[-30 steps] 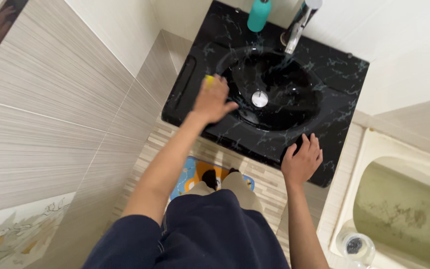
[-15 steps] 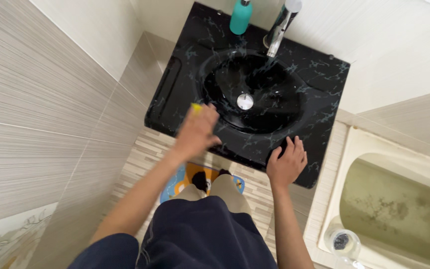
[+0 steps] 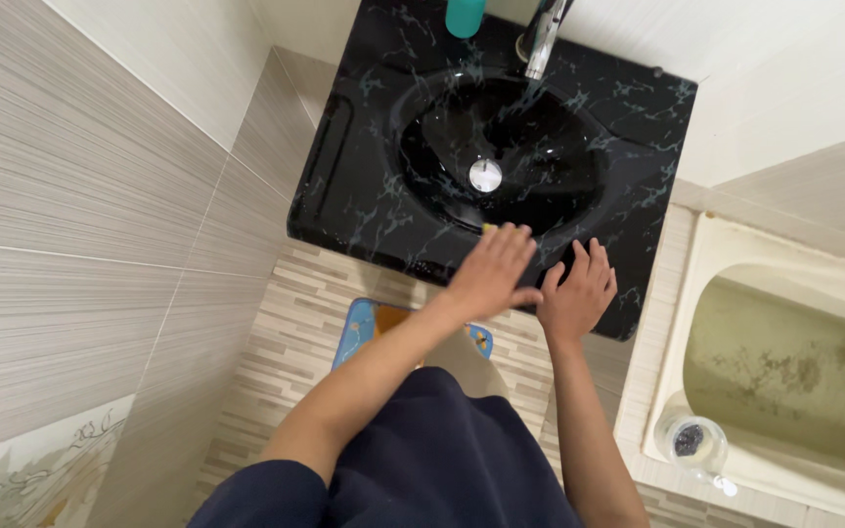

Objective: The person cleans a black marble bathroom sink using a yellow sponge. They wipe the sink basin, the surrounding countertop, and the faucet area repeatedly. A teal soap dispenser is visible on the counter but is not moved.

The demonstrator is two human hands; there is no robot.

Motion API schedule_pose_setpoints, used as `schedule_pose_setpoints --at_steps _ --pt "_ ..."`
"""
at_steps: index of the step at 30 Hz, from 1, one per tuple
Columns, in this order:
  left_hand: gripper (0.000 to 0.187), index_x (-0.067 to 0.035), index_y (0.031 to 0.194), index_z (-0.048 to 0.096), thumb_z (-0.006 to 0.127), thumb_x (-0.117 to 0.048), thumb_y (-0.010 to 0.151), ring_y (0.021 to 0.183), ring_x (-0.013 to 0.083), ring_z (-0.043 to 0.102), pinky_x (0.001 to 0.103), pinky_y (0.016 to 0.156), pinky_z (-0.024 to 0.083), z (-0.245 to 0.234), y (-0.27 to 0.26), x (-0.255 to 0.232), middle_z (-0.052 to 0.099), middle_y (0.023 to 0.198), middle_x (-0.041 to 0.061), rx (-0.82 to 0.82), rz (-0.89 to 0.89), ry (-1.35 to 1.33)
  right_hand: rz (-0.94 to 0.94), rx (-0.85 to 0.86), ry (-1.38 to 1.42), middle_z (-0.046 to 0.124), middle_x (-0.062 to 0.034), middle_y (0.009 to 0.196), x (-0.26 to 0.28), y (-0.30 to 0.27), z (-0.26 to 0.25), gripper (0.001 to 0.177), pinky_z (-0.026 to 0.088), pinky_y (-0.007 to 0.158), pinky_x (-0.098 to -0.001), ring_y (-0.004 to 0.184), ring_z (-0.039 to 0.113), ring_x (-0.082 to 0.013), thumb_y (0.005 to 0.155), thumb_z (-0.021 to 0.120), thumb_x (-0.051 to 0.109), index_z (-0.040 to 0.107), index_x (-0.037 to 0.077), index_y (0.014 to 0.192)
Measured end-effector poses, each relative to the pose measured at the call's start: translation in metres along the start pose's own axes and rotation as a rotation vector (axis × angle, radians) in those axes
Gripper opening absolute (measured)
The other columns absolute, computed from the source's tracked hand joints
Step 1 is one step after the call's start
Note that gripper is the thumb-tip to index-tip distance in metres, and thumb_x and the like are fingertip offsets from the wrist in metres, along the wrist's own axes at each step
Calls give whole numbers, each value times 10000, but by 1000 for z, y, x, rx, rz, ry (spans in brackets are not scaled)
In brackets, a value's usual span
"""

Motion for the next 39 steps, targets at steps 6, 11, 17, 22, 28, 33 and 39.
schedule_pose_setpoints --at_steps 6,11,17,22,28,33,39 --pt "960 -40 1554 408 633 -636 837 1560 310 212 528 1265 114 -11 -70 20 312 1661 149 41 16 72 -3 -2 -4 555 -170 1504 -2 1 1 406 307 1196 -500 1431 482 -323 973 587 183 638 34 1348" --pt "920 -46 1567 365 632 -569 859 1573 339 179 527 1271 102 -62 -105 118 264 1676 166 92 -406 157 3 -12 -8 557 -169 1503 0 1 2 396 312 1203 -491 1424 486 -320 973 592 176 643 37 1340" --pt "837 31 1554 388 575 -573 1005 1545 428 218 582 1244 124 -70 -61 183 293 1658 235 -143 -439 175 19 1 -3 562 -168 1494 2 3 0 410 311 1195 -494 1422 482 -319 962 602 178 642 34 1344" --pt "826 20 1497 453 616 -572 946 1543 382 299 555 1293 141 -50 -11 111 419 1580 211 131 -376 63 -20 -15 1 565 -180 1494 1 2 -1 401 312 1196 -497 1420 489 -332 977 603 173 637 27 1349" --pt "887 -1 1530 445 627 -580 882 1537 330 269 537 1253 181 -29 -74 33 393 1625 150 -79 -32 38 -19 -19 11 567 -186 1498 1 1 0 394 314 1198 -496 1417 491 -344 979 608 165 641 25 1346" --pt "872 -48 1575 389 619 -518 877 1569 325 228 552 1281 134 -54 -112 115 309 1665 141 13 -445 146 -5 -17 1 571 -185 1486 1 3 0 394 316 1195 -495 1407 497 -340 971 604 170 644 22 1334" --pt "809 27 1557 366 555 -558 1032 1544 411 224 587 1247 135 -71 -76 196 311 1655 208 -160 -512 225 -8 3 -2 560 -180 1504 1 1 0 398 305 1200 -495 1429 482 -340 989 591 171 639 16 1352"
Point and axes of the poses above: each hand's wrist, its own y-axis towards the middle knuckle, its own z-axis out of the palm, x = y × z, the point moved 1 cm from there along y, towards the middle knuckle
